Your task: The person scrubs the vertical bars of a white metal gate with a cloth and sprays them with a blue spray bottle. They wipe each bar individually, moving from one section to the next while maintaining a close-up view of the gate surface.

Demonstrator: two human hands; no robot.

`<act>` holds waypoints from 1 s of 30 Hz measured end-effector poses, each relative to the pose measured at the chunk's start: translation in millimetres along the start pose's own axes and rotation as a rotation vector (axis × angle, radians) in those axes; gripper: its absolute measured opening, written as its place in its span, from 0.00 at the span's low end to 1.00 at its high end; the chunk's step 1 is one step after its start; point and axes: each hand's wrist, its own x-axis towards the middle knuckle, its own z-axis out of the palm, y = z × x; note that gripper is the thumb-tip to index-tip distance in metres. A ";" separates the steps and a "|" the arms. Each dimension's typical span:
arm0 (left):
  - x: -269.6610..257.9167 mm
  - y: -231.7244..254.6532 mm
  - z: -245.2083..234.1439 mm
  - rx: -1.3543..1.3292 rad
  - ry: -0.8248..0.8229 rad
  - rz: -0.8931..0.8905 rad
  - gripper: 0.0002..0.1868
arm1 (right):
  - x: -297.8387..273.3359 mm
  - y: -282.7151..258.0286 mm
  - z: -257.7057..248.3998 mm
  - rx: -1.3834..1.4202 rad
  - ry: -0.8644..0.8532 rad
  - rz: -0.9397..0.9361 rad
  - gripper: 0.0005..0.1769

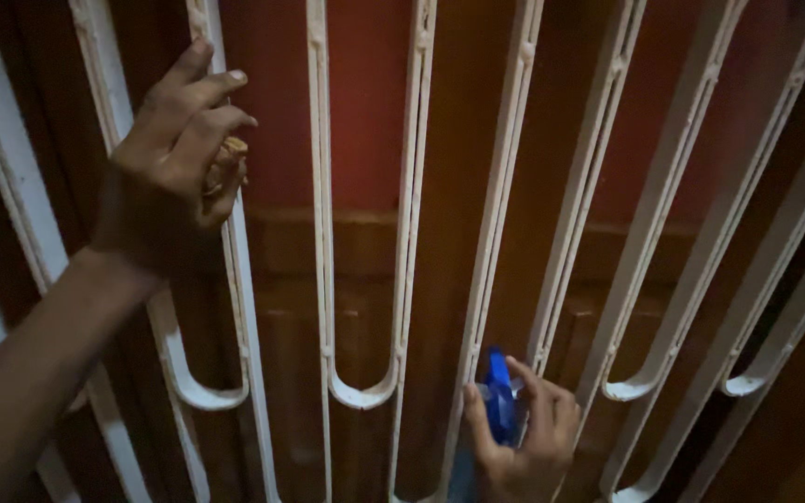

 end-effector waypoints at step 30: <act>66.4 104.4 42.8 -0.201 0.341 -0.497 0.27 | 157.2 -102.4 30.9 0.175 0.058 -0.484 0.25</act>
